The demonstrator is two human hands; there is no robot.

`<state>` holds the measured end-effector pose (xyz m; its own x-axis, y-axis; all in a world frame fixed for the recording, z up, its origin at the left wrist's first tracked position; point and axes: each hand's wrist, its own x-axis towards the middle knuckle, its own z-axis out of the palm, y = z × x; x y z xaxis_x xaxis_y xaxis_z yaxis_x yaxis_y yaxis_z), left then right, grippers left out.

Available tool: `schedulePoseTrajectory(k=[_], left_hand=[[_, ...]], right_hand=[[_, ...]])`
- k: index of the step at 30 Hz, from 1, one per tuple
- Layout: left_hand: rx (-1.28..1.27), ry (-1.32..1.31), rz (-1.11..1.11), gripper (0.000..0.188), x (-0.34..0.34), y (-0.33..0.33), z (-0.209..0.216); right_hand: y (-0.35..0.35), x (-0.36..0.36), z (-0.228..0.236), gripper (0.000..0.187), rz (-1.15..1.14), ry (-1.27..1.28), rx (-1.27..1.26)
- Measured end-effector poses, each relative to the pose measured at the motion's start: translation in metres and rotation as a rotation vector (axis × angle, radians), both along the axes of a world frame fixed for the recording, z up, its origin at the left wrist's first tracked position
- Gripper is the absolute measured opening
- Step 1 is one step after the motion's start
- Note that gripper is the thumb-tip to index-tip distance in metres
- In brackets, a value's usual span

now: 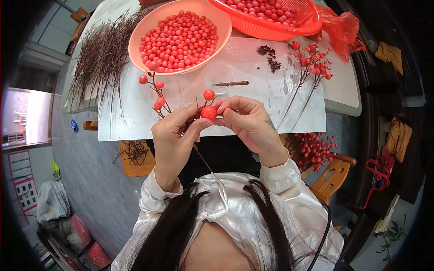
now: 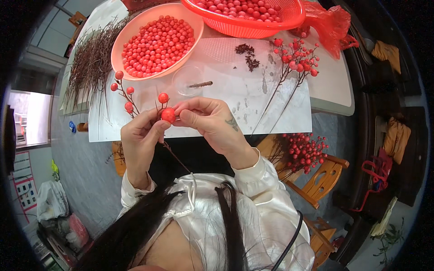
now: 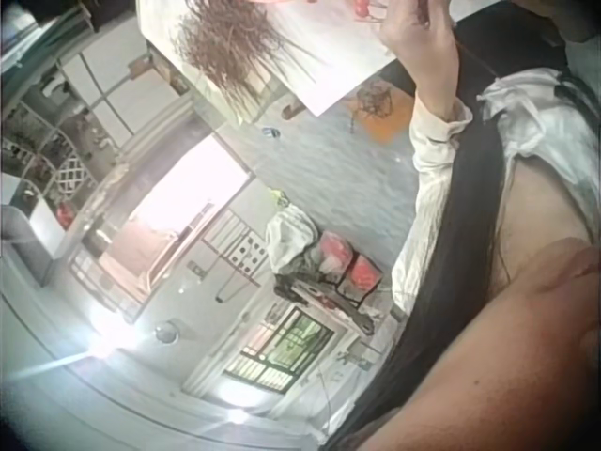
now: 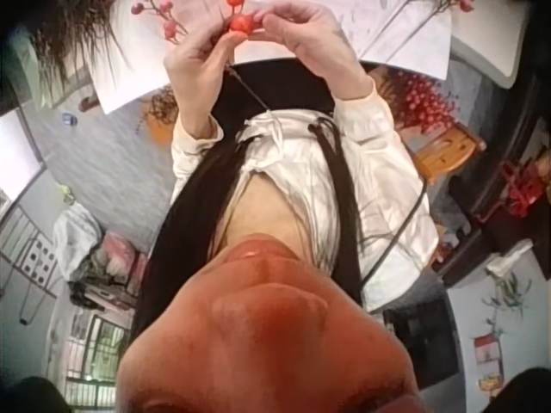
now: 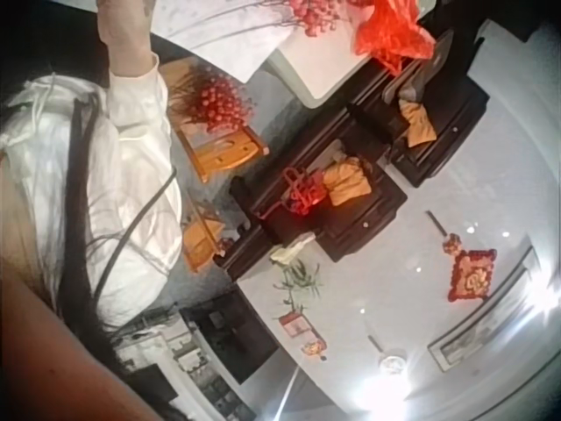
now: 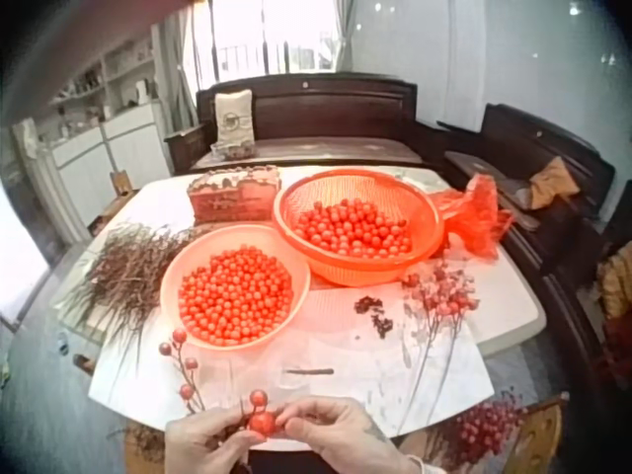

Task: The person assembles decorative artificial berry branches by applying glue to the ends of small brown twigs and attaching red plastic berries one by one.

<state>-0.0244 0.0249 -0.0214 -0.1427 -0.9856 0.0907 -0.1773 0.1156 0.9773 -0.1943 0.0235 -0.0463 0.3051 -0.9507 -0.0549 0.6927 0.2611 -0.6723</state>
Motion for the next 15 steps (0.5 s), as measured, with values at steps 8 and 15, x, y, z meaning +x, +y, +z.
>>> schedulePoseTrajectory(k=[8, 15], left_hand=[[-0.154, -0.117, -0.001, 0.022, -0.0035, 0.0000, 0.0025], [-0.161, -0.175, -0.001, 0.023, -0.0048, -0.0012, 0.0010]], right_hand=[[0.0012, 0.0032, -0.0043, 0.014, -0.025, -0.027, 0.040], [0.0003, 0.0040, -0.0072, 0.013, -0.026, -0.057, 0.068]])
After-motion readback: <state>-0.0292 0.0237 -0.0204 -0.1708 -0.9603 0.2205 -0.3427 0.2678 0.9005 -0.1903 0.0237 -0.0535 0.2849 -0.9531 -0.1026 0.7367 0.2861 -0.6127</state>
